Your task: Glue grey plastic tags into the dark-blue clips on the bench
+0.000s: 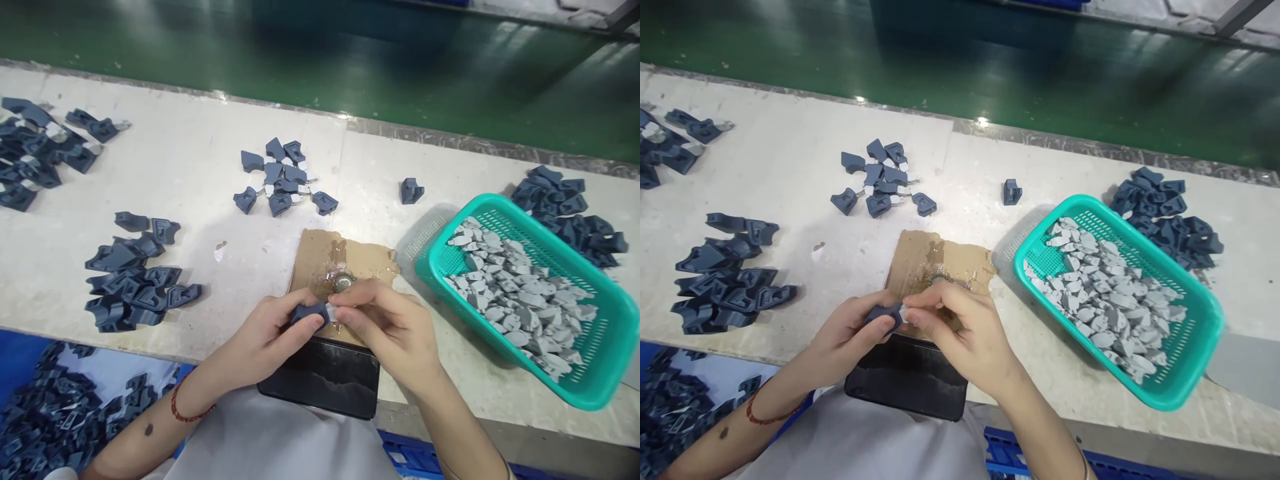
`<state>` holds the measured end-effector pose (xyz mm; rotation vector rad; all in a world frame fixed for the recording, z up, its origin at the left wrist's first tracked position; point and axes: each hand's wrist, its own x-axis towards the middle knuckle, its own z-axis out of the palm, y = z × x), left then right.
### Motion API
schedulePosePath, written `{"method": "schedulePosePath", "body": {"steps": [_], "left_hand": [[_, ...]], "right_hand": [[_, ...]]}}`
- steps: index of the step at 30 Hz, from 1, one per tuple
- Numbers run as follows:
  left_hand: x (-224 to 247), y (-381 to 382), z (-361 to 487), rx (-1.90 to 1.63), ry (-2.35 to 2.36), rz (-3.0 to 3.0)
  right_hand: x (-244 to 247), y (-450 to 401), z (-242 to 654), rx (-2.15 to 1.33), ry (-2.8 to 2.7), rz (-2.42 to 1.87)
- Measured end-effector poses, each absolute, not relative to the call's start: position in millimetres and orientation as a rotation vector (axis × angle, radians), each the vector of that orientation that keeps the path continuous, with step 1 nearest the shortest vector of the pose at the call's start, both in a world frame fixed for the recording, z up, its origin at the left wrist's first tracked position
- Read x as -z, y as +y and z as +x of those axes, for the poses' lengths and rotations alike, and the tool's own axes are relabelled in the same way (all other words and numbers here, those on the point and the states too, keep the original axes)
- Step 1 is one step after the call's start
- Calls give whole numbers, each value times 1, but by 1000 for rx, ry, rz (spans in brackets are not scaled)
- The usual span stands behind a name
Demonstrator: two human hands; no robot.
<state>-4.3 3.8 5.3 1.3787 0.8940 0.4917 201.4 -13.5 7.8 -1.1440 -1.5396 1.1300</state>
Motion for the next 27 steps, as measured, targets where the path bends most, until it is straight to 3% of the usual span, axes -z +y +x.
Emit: {"method": "schedulePosePath", "body": {"steps": [5,10,14,22,27], "left_hand": [[-18,9,-8,-579,1015,1463],[-26,35,-19,-624,1417,1522],[-22,53,-22,-678,1495,1600],[-32,36,-59,-785,1686,1949],[-34,28,-103,-575,2048,2238]], "right_hand": [[-25,-13,225,-758,-1607,-1283],[-37,-14,295,-117,-1720,-1915],[-23,-11,343,-105,-1931,-2202],[-12,-2,353,-147,-1883,-2197],[-14,-6,351,-105,-1644,-2167]]}}
